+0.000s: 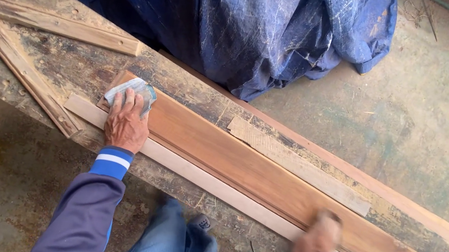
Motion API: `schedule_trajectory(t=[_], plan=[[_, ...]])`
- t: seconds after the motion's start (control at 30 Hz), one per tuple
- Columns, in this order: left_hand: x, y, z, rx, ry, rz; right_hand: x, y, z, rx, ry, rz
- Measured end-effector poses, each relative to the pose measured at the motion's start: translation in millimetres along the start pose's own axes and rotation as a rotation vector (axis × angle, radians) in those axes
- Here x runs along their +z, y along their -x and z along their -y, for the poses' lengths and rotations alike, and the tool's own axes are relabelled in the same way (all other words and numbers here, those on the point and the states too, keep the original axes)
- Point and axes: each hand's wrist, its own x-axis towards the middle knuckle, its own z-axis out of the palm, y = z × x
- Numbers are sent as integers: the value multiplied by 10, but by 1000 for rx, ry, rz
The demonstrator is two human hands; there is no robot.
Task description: The person is sanding a long piece of wood using an electric orbital sander and then finishing it with manual sandpaper.
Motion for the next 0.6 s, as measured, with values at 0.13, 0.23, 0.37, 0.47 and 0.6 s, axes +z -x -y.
schedule_trajectory(t=[0.13,0.23,0.37,0.47,0.6], plan=[[26,18,1,20,-5,-21,452,536,1515,-500,-115,-173],[-45,-8,-12,55,-27,4,280,608,2217,-589,-283,-79],[-117,-74,155,180,-52,83,328,587,1690,-461,-116,-161],[-242,-113,239,293,20,27,-114,295,1036,-191,-141,-241],[-193,-129,304,338,51,29,75,232,1363,113,2,-339]])
